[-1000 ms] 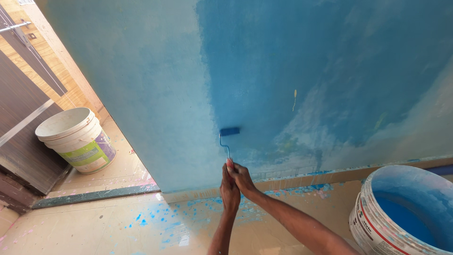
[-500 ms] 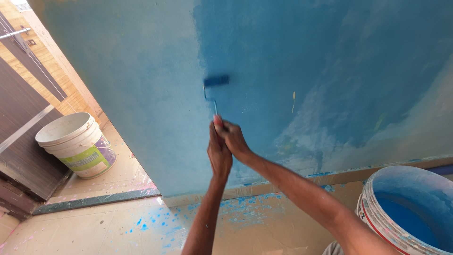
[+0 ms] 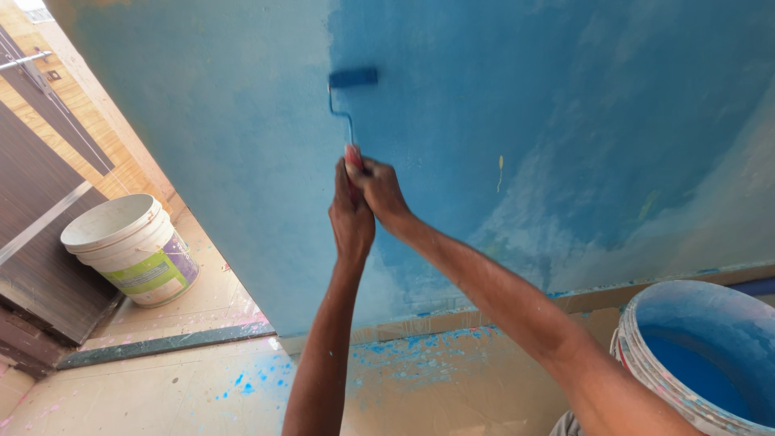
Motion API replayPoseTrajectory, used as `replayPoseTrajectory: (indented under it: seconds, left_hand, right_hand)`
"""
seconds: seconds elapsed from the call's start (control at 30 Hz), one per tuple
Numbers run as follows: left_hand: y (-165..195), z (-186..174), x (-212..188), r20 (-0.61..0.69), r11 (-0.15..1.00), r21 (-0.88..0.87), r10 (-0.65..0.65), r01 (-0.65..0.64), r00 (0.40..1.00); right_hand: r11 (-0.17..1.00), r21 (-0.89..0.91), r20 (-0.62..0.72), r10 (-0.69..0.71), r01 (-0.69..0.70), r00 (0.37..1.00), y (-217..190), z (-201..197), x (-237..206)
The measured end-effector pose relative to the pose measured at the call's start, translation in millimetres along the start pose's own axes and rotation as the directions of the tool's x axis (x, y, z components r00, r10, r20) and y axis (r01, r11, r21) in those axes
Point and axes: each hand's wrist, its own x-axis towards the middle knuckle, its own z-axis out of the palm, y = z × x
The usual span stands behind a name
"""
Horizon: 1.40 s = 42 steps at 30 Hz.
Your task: The person sits on the floor and paints a wall blue with a small paint roller, dipping the roller into a bucket of blue paint and rolling it across the wall in overlapping strokes to coat the surface.
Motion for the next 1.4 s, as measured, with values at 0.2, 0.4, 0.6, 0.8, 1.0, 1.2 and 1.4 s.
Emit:
replayPoseTrajectory:
  seconds: [0.2,0.4,0.6,0.8,1.0,1.2,1.4]
  left_hand:
    - [-49,10,-64,-0.014,0.999,-0.045,0.023,-0.023,1.0]
    - [-107,22,-129,-0.005,0.997,-0.056,-0.049,0.048,0.999]
    - [-150,31,-189,-0.005,0.989,-0.113,-0.093,0.092,0.996]
    - [-188,36,-244,0.046,0.968,-0.095,-0.228,0.232,0.972]
    - [-182,28,-234,0.036,0.985,-0.071,-0.154,0.157,0.987]
    - [-111,21,-128,0.037,0.969,0.085,-0.236,0.232,0.971]
    - [-18,11,-13,-0.025,1.0,0.003,0.007,-0.007,1.0]
  right_hand:
    - [0.999,0.032,0.004,0.026,-0.027,1.0,75,-2,-45]
    - [0.993,0.011,0.02,0.118,-0.118,0.993,151,-8,-88]
    - [0.979,-0.002,0.008,0.205,-0.205,0.979,211,-13,-133]
    - [0.953,0.014,0.003,0.304,-0.304,0.953,258,-13,-174]
    - [0.951,0.043,-0.006,0.307,-0.306,0.952,244,-6,-170]
    - [0.993,0.02,0.009,0.112,-0.113,0.994,152,-8,-91]
    - [0.996,-0.021,-0.025,-0.091,0.09,0.996,31,-7,-1]
